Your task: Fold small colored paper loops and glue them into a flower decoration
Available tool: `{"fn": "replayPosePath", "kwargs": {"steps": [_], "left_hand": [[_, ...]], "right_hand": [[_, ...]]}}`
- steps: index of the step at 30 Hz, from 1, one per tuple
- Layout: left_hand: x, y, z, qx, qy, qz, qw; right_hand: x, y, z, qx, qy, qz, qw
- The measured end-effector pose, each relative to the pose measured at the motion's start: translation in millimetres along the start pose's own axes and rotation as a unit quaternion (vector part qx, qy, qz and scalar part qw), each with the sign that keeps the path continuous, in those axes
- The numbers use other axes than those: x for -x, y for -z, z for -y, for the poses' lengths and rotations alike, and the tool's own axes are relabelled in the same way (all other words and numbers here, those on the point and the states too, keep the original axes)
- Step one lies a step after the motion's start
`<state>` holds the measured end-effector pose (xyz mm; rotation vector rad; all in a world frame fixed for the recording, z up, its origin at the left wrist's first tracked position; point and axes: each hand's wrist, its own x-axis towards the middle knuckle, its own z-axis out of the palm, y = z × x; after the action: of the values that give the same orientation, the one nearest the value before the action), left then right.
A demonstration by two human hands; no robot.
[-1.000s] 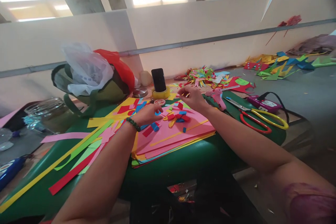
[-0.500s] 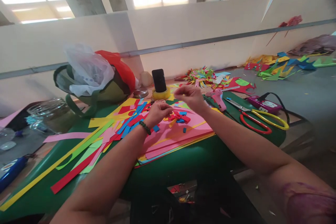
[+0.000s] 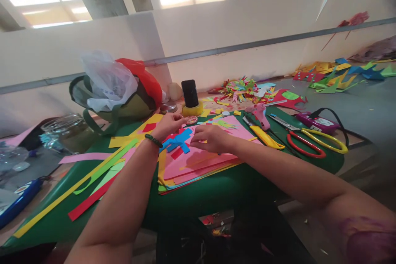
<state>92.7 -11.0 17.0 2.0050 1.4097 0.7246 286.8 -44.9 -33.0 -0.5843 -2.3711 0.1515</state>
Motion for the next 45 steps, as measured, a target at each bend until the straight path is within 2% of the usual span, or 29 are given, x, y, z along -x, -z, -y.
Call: {"fn": "replayPosePath", "kwargs": {"steps": [1,3,5,7,13,16,19,23,26,30,33,41,43,45], "left_hand": [[1,3.1,0,-0.054,0.014,0.009,0.998],[3,4.4,-2,-0.154,0.008,0.066,0.986],[5,0.6,-5,-0.233,-0.011,0.138,0.963],[5,-4.3,-7,-0.297,-0.013,0.185,0.937],[5,-3.9,-5,-0.403,0.048,0.245,0.880],[7,-2.3,-6,-0.415,0.063,0.221,0.880],[11,-5.1,-11,-0.402,0.045,0.200,0.893],[16,-10.1,-20,-0.389,0.040,0.229,0.891],[17,-9.8,-22,-0.398,0.043,0.216,0.891],[16,-2.4,-17,-0.363,0.036,0.203,0.909],[14,4.7,-11,-0.358,0.052,0.217,0.907],[13,14.3,-5,-0.374,0.084,0.190,0.904],[14,14.1,-6,-0.367,0.080,0.184,0.909],[14,12.3,-9,-0.354,0.073,0.152,0.920]], "right_hand": [[0,-6,0,0.026,0.007,0.030,0.999],[0,-13,-3,0.071,0.001,0.064,0.995],[1,-16,-8,0.103,-0.014,0.070,0.992],[2,-17,-11,0.112,-0.020,0.064,0.991],[2,-17,-11,0.099,-0.013,0.049,0.994],[2,-15,-10,0.103,-0.023,0.046,0.993],[1,-13,-9,0.105,-0.036,0.056,0.992],[0,-12,-7,0.102,-0.043,0.071,0.991],[0,-12,-6,0.094,-0.042,0.079,0.992],[0,-12,-7,0.096,-0.046,0.090,0.990],[-2,-14,-5,0.112,-0.058,0.108,0.986],[-6,-19,8,0.169,0.008,0.197,0.966],[-8,-17,8,0.169,0.020,0.213,0.962],[-10,-15,9,0.174,0.021,0.232,0.957]]}}
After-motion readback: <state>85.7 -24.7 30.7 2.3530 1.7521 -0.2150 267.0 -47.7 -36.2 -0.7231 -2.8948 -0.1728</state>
